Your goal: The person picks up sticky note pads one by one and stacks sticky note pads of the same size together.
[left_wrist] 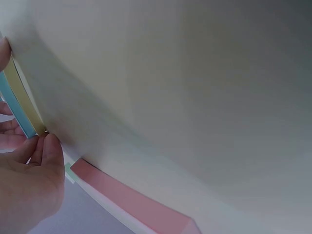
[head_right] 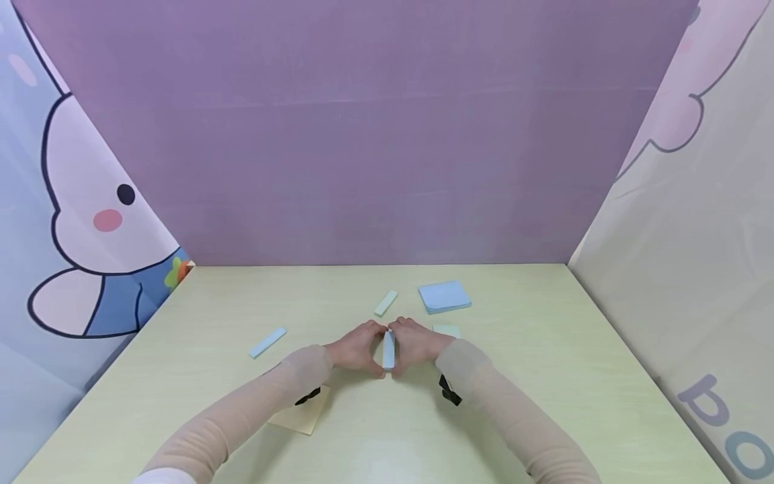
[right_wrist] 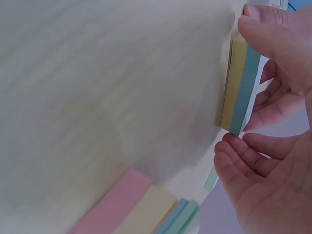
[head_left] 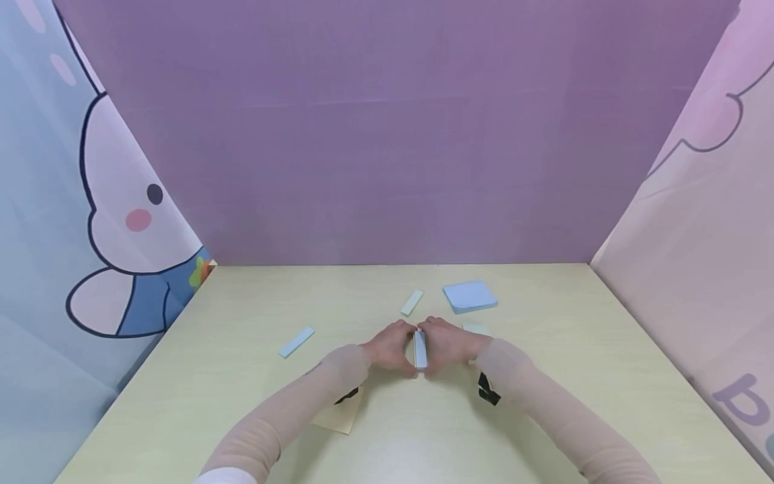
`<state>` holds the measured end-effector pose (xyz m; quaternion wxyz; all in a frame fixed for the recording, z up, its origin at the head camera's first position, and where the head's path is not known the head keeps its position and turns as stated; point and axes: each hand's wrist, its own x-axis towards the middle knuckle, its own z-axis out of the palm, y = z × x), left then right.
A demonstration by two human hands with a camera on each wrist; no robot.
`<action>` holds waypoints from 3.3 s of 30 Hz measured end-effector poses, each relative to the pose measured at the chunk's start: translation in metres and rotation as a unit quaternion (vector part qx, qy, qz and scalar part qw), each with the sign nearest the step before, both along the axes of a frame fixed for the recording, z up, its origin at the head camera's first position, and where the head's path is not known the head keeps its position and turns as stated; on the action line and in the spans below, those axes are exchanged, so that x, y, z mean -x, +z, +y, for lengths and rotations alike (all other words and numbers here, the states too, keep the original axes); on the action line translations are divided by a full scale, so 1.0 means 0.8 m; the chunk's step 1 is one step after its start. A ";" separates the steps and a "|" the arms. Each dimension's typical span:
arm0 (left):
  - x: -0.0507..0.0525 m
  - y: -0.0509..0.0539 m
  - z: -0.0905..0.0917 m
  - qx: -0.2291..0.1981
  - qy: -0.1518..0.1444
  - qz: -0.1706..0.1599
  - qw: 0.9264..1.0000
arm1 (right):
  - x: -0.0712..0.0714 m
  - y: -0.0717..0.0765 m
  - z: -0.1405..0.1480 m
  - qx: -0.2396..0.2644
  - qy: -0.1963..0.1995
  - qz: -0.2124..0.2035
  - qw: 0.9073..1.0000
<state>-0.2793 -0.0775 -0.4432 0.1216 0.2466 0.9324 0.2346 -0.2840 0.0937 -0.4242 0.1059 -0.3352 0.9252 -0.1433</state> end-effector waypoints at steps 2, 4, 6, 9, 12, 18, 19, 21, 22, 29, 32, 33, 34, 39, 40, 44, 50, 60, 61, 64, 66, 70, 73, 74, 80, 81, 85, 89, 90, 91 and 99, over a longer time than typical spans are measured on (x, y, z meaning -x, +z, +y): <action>-0.001 0.001 0.000 0.002 0.001 0.000 1.000 | 0.000 0.001 0.001 -0.007 -0.005 -0.004 1.000; -0.001 0.001 0.000 0.003 0.000 0.003 1.000 | 0.001 0.001 0.001 -0.009 -0.007 -0.008 1.000; -0.001 0.002 0.000 0.005 -0.001 0.006 1.000 | 0.002 0.001 0.002 -0.010 -0.008 -0.012 1.000; 0.000 0.001 0.000 0.003 -0.001 0.006 1.000 | 0.003 0.000 0.003 -0.009 -0.008 -0.016 1.000; 0.001 0.000 0.000 0.000 -0.002 0.004 1.000 | 0.003 -0.002 0.003 -0.007 -0.007 -0.018 1.000; 0.003 -0.001 0.000 -0.002 -0.002 0.005 1.000 | 0.001 0.000 0.003 0.000 -0.003 -0.015 1.000; 0.003 -0.001 0.000 -0.003 -0.002 0.005 1.000 | 0.001 0.000 0.003 0.000 -0.003 -0.014 1.000; 0.003 -0.001 0.000 -0.004 -0.001 0.002 1.000 | 0.001 0.000 0.003 0.000 -0.002 -0.012 1.000; 0.003 0.000 0.000 -0.005 0.000 0.000 1.000 | 0.001 0.001 0.003 0.000 -0.002 -0.012 1.000; 0.004 -0.002 -0.001 -0.009 0.001 -0.005 1.000 | 0.000 0.002 0.002 0.008 -0.001 -0.016 1.000; 0.005 -0.004 -0.002 -0.013 -0.001 -0.006 1.000 | 0.000 0.002 0.002 0.005 -0.004 -0.018 1.000; 0.005 -0.004 -0.002 -0.014 -0.001 -0.006 1.000 | 0.001 0.002 0.002 0.005 -0.005 -0.019 1.000; 0.005 -0.004 -0.002 -0.015 -0.001 -0.007 1.000 | 0.001 0.002 0.002 0.004 -0.007 -0.020 1.000; 0.005 -0.004 -0.001 -0.016 0.000 -0.004 1.000 | 0.001 0.002 0.001 0.006 -0.011 -0.024 1.000; 0.005 -0.003 0.000 -0.016 -0.001 -0.004 1.000 | 0.001 0.002 0.001 0.006 -0.011 -0.025 1.000; 0.003 -0.001 -0.001 -0.021 -0.003 -0.004 1.000 | 0.002 -0.001 0.000 0.011 -0.010 -0.028 0.999; 0.001 0.000 -0.002 -0.027 -0.004 -0.003 1.000 | 0.005 -0.004 0.000 0.018 -0.010 -0.025 0.999; -0.001 0.003 -0.002 -0.033 -0.010 -0.001 0.999 | 0.004 -0.004 -0.001 0.021 -0.012 -0.024 0.999; -0.001 0.003 -0.002 -0.032 -0.009 -0.003 0.999 | 0.003 -0.003 -0.001 0.021 -0.011 -0.022 0.999; -0.001 0.003 -0.002 -0.033 -0.010 -0.003 0.999 | 0.003 -0.003 -0.001 0.023 -0.005 -0.016 1.000; -0.001 0.003 -0.002 -0.033 -0.010 -0.003 0.999 | 0.003 -0.004 -0.001 0.021 -0.004 -0.011 1.000; -0.001 0.003 -0.002 -0.033 -0.013 0.000 0.999 | 0.003 -0.005 -0.001 0.018 -0.005 -0.004 1.000; -0.001 0.004 -0.002 -0.031 -0.013 -0.003 0.999 | 0.002 -0.006 -0.001 0.019 -0.007 -0.005 1.000; -0.001 0.004 -0.001 -0.031 -0.014 -0.003 0.999 | 0.002 -0.006 -0.001 0.020 -0.007 -0.006 1.000; -0.001 0.003 0.000 -0.022 -0.008 -0.006 1.000 | 0.002 -0.009 0.001 0.026 0.002 0.002 1.000; 0.000 0.002 0.000 -0.019 -0.007 -0.007 1.000 | 0.002 -0.010 0.001 0.024 0.002 0.005 1.000; 0.001 0.000 -0.001 -0.017 -0.006 -0.007 1.000 | 0.003 -0.012 0.002 0.021 0.002 0.010 1.000; 0.000 0.002 -0.001 -0.023 -0.010 -0.007 1.000 | 0.004 -0.012 0.002 0.017 0.005 0.012 1.000; 0.000 0.002 -0.001 -0.024 -0.011 -0.009 1.000 | 0.004 -0.011 0.002 0.016 0.005 0.011 1.000; 0.000 0.003 -0.001 -0.025 -0.011 -0.010 1.000 | 0.004 -0.011 0.002 0.014 0.005 0.009 1.000; 0.000 0.004 -0.001 -0.024 -0.013 -0.011 1.000 | 0.004 -0.008 0.000 0.011 0.005 0.001 1.000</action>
